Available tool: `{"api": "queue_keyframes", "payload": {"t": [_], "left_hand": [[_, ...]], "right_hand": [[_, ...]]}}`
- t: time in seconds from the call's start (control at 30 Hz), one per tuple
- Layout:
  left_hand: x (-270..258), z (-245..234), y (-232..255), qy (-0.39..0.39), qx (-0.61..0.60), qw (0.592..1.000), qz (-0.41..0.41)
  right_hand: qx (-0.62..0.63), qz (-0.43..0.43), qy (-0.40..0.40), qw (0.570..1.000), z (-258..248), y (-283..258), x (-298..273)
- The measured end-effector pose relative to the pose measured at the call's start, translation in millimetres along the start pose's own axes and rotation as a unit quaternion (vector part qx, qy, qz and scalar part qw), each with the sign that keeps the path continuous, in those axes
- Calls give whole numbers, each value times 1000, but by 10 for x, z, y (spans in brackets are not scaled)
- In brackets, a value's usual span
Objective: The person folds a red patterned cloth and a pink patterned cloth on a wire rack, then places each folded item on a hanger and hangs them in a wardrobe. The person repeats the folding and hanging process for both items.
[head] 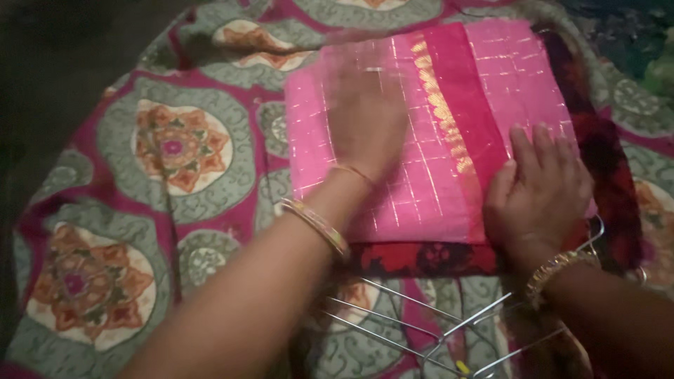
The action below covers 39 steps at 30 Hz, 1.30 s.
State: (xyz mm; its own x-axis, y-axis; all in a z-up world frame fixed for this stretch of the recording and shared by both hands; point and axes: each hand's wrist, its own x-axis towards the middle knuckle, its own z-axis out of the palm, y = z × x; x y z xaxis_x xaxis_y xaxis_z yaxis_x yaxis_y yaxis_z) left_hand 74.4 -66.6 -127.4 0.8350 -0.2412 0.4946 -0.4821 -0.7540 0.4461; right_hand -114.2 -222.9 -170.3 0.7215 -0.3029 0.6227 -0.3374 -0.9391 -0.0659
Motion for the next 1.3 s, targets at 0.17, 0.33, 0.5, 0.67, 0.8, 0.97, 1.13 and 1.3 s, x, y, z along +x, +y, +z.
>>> {"api": "queue_keyframes", "payload": {"t": [0.17, 0.33, 0.5, 0.67, 0.8, 0.97, 1.13, 1.3], "left_hand": [[-490, 182, 864, -154, -60, 971, 174], [-368, 210, 619, -206, -6, 957, 204], [51, 189, 184, -223, 23, 966, 130], [206, 37, -250, -221, 56, 974, -1], [297, -115, -523, -226, 48, 965, -127], [-139, -237, -169, 16, -3, 999, -39], [-945, -105, 671, -96, -93, 980, 150], [-587, 17, 338, -143, -20, 987, 71]], "right_hand": [[5, -4, -4, 1000, 18, 12, 28], [6, 1, -8, 1000, -1, 19, 29], [16, 13, -7, 1000, -14, -27, 47], [22, 6, -10, 1000, -33, -23, 53], [21, -4, -6, 1000, -33, -21, 72], [-1, 1, -11, 1000, -31, -11, 33], [0, 5, -11, 1000, -50, -39, 69], [-19, 11, -15, 1000, -46, -49, 56]]}}
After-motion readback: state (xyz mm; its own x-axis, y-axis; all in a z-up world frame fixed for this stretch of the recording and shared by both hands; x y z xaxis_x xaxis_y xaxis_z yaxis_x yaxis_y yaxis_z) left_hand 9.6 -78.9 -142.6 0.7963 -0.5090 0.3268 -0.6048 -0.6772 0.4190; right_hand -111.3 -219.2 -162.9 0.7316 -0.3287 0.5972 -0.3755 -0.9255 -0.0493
